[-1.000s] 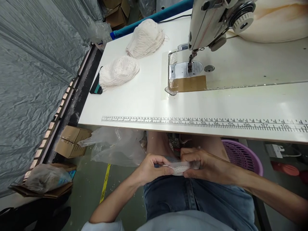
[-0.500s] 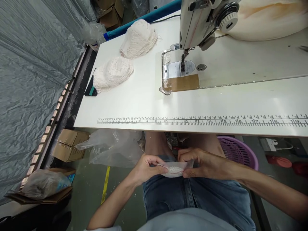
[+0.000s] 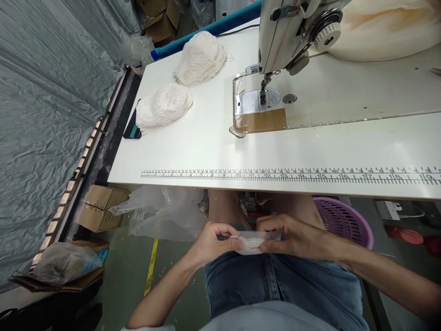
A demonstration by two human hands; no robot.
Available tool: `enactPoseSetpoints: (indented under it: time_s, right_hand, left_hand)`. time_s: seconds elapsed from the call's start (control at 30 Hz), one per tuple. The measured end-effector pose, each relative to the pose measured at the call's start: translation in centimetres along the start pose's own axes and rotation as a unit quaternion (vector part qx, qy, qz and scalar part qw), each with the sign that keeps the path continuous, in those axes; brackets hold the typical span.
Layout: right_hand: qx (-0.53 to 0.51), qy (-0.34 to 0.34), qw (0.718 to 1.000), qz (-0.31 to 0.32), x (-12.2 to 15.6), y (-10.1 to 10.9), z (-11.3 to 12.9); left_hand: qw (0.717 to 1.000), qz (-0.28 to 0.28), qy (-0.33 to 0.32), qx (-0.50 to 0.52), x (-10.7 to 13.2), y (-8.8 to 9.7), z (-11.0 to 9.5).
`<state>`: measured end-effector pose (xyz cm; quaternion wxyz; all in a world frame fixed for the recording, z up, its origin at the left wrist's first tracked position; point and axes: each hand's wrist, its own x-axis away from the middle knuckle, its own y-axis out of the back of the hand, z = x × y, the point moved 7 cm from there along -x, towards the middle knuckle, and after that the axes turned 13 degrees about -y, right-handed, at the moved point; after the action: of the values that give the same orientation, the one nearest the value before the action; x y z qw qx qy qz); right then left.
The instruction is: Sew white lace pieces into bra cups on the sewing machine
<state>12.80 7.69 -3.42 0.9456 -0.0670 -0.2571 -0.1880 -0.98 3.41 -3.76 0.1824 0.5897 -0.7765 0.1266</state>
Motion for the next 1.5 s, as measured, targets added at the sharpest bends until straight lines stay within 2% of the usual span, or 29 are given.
enactPoseSetpoints:
  time_s: [0.17,0.47,0.97,1.27,1.5]
  right_hand:
    - [0.000,-0.029,1.000,-0.005,0.5,0.4,-0.7]
    - [-0.007,-0.027,1.000,-0.006,0.9,0.3,-1.6]
    - [0.048,-0.023,0.998,-0.027,1.2,0.1,-1.1]
    - [0.039,-0.002,0.999,-0.022,0.8,0.0,-1.6]
    - [0.034,-0.024,0.999,-0.014,1.0,0.1,-1.6]
  left_hand:
    - [1.000,0.004,-0.004,-0.027,0.0,0.0,0.2]
    - [0.998,-0.018,-0.039,-0.053,0.0,0.1,-0.4]
    - [1.000,-0.013,-0.012,-0.010,0.6,0.2,0.3]
    - [0.999,0.035,-0.005,0.035,0.3,-0.6,-0.4]
    - [0.997,0.005,0.028,0.065,-0.2,-1.0,0.3]
